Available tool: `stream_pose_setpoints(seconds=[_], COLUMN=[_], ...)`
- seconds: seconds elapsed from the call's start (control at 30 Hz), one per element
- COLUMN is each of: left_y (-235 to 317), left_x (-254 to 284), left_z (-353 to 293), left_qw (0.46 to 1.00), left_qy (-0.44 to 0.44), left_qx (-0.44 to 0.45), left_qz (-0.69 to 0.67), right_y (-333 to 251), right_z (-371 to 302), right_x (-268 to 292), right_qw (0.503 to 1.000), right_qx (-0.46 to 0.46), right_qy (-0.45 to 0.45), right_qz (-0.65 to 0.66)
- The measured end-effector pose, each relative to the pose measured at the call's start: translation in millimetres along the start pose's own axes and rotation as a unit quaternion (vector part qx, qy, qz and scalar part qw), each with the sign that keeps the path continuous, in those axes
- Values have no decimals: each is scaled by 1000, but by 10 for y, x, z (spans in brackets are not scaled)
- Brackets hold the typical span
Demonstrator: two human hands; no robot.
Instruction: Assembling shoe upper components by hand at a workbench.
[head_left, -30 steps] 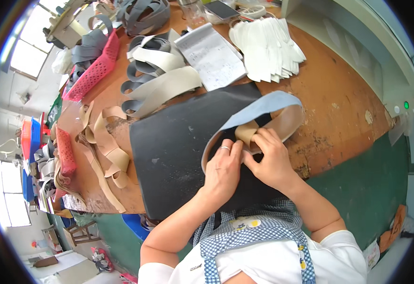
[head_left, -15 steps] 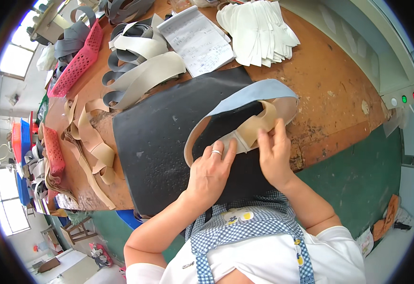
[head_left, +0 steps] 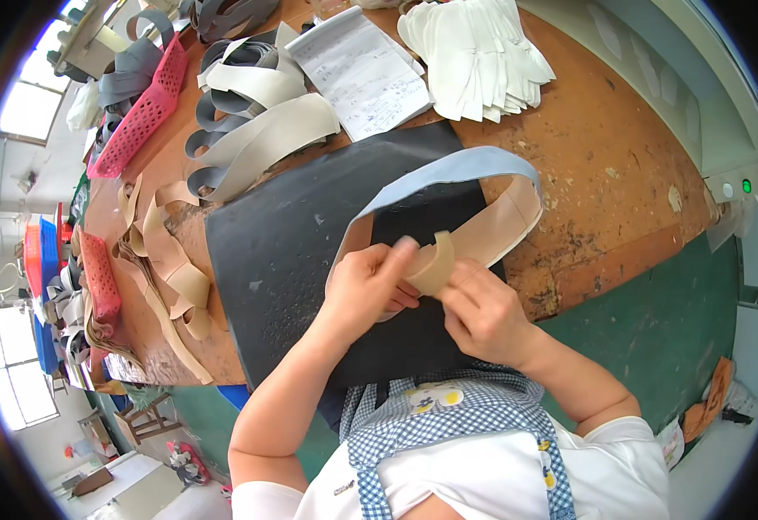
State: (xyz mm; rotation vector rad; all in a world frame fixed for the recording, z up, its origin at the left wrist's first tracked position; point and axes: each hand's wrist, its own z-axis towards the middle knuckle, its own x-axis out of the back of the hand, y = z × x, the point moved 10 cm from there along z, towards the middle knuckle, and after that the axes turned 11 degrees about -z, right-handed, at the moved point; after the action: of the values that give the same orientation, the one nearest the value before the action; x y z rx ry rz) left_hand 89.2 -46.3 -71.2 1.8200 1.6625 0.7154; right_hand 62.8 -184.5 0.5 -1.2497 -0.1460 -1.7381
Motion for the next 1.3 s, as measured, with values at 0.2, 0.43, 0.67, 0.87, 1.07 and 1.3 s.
stream_pose_setpoints(seconds=[0.2,0.43,0.67,0.87,1.07,1.3], left_y=[248,231,147,138,22,75], left_x=[-50,-45,3,40,130,187], left_z=[-101,-46,18,-36,-175,-295], left_qw=[969,954,973,972,978,949], left_qy=[-3,17,3,33,42,103], left_qx=[-168,-166,-128,-125,-131,-188], left_qz=[181,247,191,194,154,233], right_y=[131,48,9,-44,-67,-77], right_z=[-48,-12,10,20,3,-1], right_x=[-77,-185,-243,-287,-347,-372], right_qw=[996,986,977,978,974,975], right_qx=[-73,-59,-52,-56,-47,-35], right_qy=[-4,-52,-97,-125,-144,-143], right_qz=[-52,-145,-185,-159,-171,-167])
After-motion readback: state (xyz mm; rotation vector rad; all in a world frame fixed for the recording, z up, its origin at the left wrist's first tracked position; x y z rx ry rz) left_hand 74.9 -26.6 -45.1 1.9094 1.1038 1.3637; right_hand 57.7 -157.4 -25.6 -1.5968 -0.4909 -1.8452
